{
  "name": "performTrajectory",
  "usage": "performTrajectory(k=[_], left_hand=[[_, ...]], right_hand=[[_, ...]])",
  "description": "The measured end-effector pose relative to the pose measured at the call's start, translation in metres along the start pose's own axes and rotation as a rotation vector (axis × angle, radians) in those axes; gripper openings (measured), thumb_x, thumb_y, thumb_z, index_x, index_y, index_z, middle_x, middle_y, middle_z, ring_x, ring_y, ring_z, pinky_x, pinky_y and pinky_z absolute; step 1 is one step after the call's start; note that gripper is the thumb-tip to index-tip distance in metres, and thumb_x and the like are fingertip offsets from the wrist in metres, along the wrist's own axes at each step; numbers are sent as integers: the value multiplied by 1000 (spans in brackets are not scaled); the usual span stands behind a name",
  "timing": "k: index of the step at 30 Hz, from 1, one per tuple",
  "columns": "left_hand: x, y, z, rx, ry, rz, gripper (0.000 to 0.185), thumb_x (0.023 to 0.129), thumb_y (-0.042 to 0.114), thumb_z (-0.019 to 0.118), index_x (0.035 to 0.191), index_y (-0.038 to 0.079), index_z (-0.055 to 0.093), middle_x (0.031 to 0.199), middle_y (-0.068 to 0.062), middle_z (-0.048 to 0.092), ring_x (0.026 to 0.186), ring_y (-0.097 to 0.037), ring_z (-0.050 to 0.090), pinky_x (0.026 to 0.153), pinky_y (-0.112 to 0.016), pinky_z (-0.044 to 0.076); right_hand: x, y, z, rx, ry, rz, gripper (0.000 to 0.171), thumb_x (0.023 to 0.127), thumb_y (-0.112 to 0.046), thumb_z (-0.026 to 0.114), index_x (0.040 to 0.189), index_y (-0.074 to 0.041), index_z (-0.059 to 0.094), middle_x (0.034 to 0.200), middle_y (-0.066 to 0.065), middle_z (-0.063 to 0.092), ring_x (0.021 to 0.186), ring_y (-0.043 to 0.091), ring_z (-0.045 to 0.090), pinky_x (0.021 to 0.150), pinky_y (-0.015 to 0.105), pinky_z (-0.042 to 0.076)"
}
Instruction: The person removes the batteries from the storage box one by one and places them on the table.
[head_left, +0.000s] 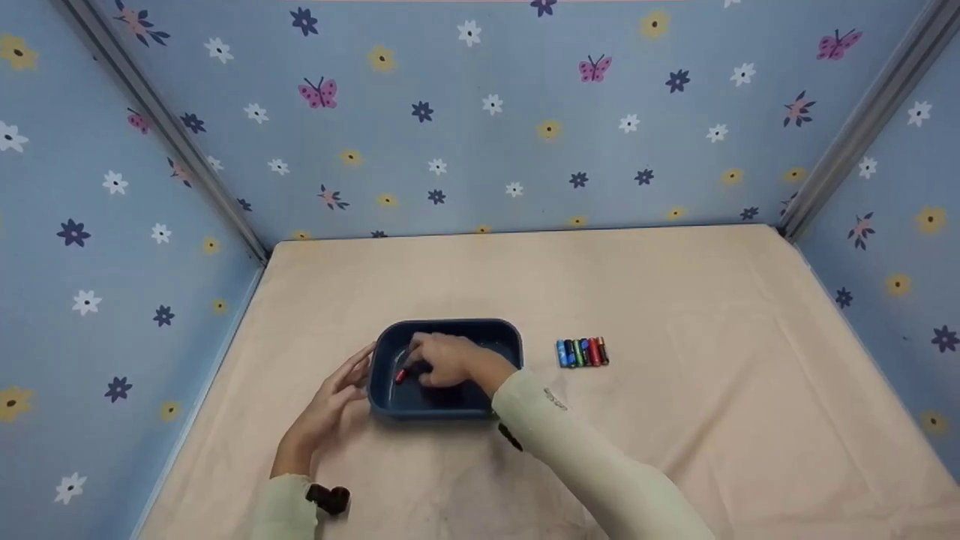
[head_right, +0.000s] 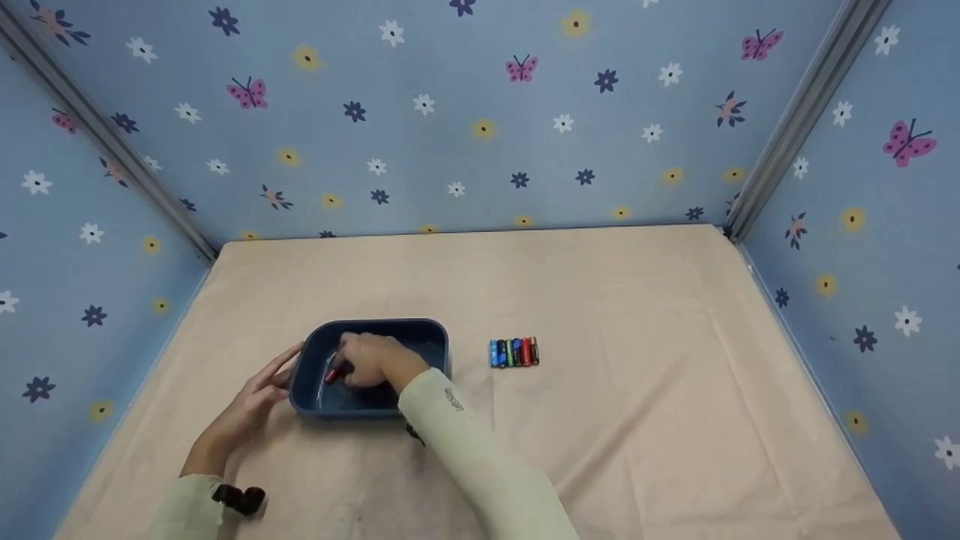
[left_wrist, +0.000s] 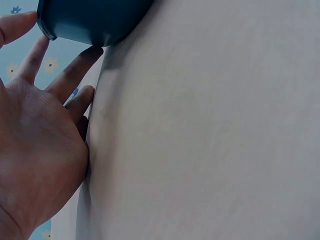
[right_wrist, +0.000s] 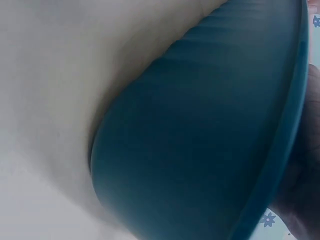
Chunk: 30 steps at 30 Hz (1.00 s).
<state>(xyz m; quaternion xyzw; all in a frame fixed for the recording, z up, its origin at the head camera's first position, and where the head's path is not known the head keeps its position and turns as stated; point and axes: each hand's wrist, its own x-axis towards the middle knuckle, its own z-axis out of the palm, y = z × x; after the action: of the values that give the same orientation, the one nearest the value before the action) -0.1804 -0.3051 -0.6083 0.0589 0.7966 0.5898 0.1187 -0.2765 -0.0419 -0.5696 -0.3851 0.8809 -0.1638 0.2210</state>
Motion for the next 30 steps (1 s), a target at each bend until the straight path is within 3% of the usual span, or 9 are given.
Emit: performTrajectory(k=[2, 4, 9, 11, 18, 27, 30], left_hand=[[0, 0, 0, -7, 3, -2, 81, 100, 1, 49, 179, 15, 34, 184, -19, 35, 175, -43, 29, 139, -66, 22], [-1, 0, 0, -9, 8, -6, 81, 100, 1, 49, 179, 16, 34, 183, -19, 35, 175, -43, 30, 139, -66, 22], [0, 0, 1, 8, 14, -9, 80, 100, 2, 51, 178, 17, 36, 183, -20, 37, 172, -40, 35, 133, -46, 37], [1, 0, 1, 16, 13, -7, 80, 101, 3, 51, 178, 17, 36, 183, -20, 37, 172, -40, 36, 131, -43, 38], [1, 2, 2, -15, 4, -16, 81, 101, 2, 50, 179, 17, 34, 185, -19, 31, 175, -43, 28, 139, -66, 22], [1, 3, 0, -30, 0, -19, 81, 100, 0, 50, 179, 16, 34, 186, -19, 30, 176, -43, 27, 141, -67, 16], [1, 2, 1, -24, -2, -18, 81, 101, -1, 49, 179, 15, 34, 185, -19, 30, 175, -43, 28, 140, -67, 19]], right_hand=[[-6, -5, -4, 5, -7, -3, 44, 107, -22, 71, 151, -24, 74, 166, -1, 56, 152, 23, 57, 127, 49, 50], [-6, -5, -4, 7, -11, -15, 42, 107, -22, 71, 149, -21, 76, 170, -1, 54, 155, 25, 56, 129, 50, 48], [-10, -6, -2, -34, -29, -17, 42, 107, -24, 71, 149, -21, 76, 166, -1, 58, 152, 23, 60, 128, 47, 50], [-12, -4, -2, -41, -31, -13, 42, 108, -24, 71, 150, -21, 75, 162, 0, 60, 149, 22, 62, 126, 46, 52], [-19, 5, -9, -44, -68, -11, 39, 107, -25, 72, 145, -19, 78, 155, 3, 62, 142, 24, 64, 121, 45, 54], [-29, 8, -25, -86, -131, -28, 27, 106, -28, 76, 129, -17, 86, 144, 5, 68, 130, 24, 69, 117, 43, 56], [-29, 9, -26, -78, -132, -37, 33, 106, -25, 77, 137, -20, 81, 141, 7, 67, 125, 23, 68, 115, 43, 57]])
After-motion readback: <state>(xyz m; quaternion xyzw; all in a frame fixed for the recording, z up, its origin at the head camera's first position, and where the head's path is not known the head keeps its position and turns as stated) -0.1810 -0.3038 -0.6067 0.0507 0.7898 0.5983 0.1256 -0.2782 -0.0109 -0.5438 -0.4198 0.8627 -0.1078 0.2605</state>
